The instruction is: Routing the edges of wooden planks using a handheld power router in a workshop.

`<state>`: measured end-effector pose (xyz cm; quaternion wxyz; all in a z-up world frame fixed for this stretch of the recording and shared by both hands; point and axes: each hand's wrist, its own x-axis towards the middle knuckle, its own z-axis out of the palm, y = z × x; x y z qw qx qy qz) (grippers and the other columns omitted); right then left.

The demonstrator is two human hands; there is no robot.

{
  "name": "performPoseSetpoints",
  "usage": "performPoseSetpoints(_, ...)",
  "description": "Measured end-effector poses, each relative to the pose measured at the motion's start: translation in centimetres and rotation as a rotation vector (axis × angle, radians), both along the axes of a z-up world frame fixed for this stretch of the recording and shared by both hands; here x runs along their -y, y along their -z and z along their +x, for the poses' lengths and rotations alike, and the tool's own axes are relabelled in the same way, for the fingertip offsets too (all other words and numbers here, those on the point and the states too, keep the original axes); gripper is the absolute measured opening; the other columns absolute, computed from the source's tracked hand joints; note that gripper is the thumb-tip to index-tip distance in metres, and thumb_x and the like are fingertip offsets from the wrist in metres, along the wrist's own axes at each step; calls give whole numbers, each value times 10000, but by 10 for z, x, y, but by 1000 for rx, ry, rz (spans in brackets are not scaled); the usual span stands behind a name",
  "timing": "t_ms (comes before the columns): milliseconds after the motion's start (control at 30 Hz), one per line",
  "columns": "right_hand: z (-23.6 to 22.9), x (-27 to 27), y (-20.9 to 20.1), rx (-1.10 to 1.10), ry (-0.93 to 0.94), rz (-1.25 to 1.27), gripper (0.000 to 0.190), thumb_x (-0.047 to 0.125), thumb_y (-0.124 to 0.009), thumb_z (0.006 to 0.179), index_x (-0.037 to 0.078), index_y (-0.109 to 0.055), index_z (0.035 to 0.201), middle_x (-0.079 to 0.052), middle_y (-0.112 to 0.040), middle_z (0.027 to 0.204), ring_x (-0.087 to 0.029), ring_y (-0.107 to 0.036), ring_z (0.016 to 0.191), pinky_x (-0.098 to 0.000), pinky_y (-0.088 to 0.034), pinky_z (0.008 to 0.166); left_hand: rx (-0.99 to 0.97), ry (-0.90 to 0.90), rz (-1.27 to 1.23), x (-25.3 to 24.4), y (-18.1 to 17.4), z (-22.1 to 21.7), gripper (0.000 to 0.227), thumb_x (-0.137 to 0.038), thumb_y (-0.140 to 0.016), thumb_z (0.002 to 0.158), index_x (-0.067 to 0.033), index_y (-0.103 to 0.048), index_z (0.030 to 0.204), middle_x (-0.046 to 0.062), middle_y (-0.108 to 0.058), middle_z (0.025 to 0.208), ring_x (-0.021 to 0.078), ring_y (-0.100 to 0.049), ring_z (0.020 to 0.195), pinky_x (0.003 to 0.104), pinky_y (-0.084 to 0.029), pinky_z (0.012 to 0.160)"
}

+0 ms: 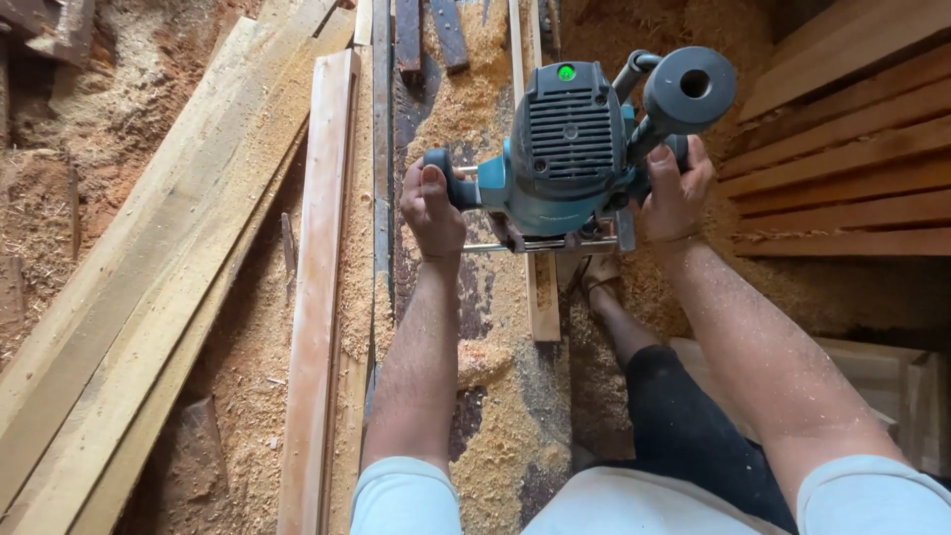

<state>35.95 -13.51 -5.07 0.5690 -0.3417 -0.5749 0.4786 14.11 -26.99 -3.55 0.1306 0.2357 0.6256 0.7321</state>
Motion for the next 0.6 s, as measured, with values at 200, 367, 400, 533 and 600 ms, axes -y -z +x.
performPoseSetpoints(200,-16,15,-41,5,-2,-8,257,263,-583,861,48,-513,738,-132,-493,536,-211,-538,404,-275,-438,341,-12,-23,-6,-10,-3,-2,404,-494,-452,802,-121,-595,740,43,-584,553,114,-543,458,216,-460,380)
performPoseSetpoints(367,-15,-8,-4,-30,-10,-6,257,263,-602,852,32,-537,760,-126,-495,563,-201,-534,423,-282,-433,334,-28,-16,-31,-18,-11,-8,421,-514,-442,805,-131,-596,729,36,-579,555,113,-529,469,223,-445,382)
performPoseSetpoints(400,-12,-13,3,-33,-12,-23,266,279,-608,858,36,-544,773,-124,-509,583,-199,-534,429,-282,-446,346,-37,-13,-31,-20,-9,-9,419,-510,-437,810,-129,-590,727,34,-579,556,111,-525,471,221,-440,383)
performPoseSetpoints(533,-26,-27,1,-39,61,-22,290,324,-637,832,43,-566,817,-123,-529,650,-181,-569,563,-298,-501,460,-39,-16,-32,-42,-2,-23,412,-509,-439,803,-132,-592,738,35,-584,557,115,-536,468,219,-454,390)
performPoseSetpoints(600,-27,-33,1,-91,8,-20,236,252,-617,840,41,-538,771,-126,-518,608,-197,-545,461,-295,-451,347,-20,-21,-17,-44,-14,-17,406,-507,-446,800,-127,-582,757,37,-585,566,115,-536,487,232,-447,399)
